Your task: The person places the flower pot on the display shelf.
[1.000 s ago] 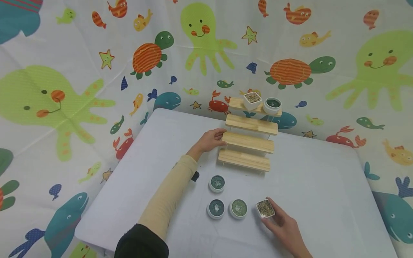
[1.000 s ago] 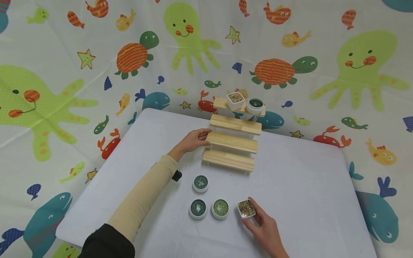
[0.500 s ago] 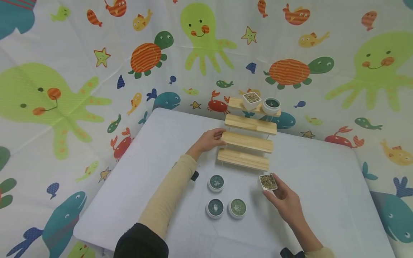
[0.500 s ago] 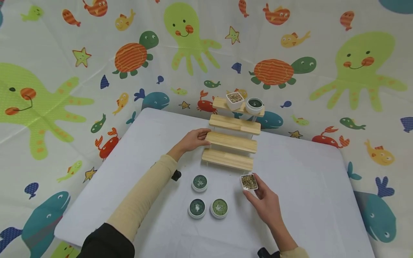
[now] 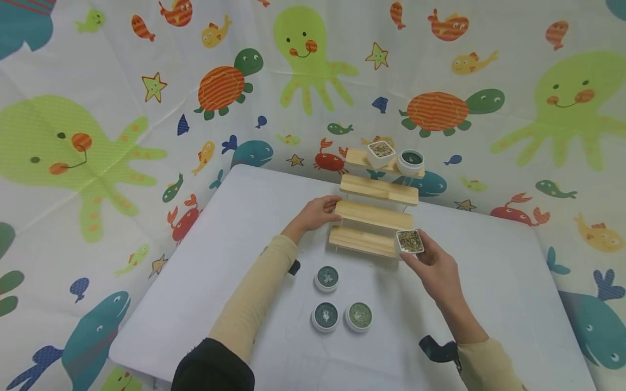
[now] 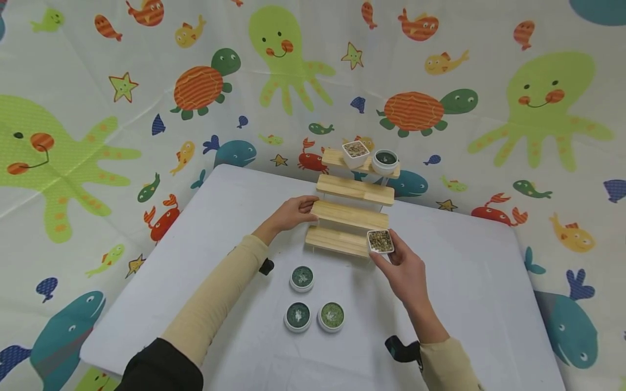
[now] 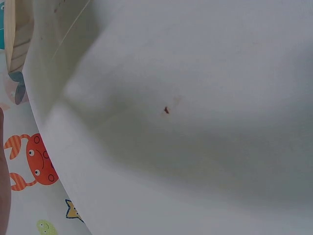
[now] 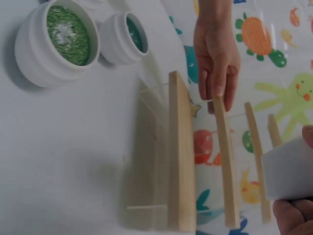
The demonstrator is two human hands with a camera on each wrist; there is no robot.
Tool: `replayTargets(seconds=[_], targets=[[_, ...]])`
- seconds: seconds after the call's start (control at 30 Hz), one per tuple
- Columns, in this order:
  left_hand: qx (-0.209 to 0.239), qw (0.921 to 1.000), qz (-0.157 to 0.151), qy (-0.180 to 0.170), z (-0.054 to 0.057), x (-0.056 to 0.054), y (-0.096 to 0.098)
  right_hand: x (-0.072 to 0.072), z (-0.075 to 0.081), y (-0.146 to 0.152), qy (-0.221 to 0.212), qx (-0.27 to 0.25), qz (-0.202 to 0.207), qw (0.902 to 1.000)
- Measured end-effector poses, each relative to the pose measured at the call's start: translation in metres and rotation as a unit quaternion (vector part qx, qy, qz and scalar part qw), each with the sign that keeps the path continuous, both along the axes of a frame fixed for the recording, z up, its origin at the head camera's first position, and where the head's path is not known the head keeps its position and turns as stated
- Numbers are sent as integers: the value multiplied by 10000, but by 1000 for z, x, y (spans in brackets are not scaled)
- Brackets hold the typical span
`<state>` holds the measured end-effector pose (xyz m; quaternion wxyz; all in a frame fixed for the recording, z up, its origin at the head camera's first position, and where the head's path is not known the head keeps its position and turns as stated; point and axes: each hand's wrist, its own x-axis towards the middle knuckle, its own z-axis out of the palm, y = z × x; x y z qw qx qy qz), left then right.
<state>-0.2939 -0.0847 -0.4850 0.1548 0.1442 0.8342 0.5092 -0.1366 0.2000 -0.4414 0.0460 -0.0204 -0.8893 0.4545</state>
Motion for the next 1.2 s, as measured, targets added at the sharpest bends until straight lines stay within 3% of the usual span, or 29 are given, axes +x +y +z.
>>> replayTargets(seconds=[0.43, 0.87, 1.2], targets=[[41, 10000, 57, -29, -3, 1, -1, -41, 16, -31, -45, -566, 100, 9983], [51, 10000, 45, -15, 0, 0, -1, -76, 32, -47, -203, -495, -5, 9986], [20, 10000, 25, -10, -1, -1, 0, -104, 35, -55, -371, -746, -18, 9965]])
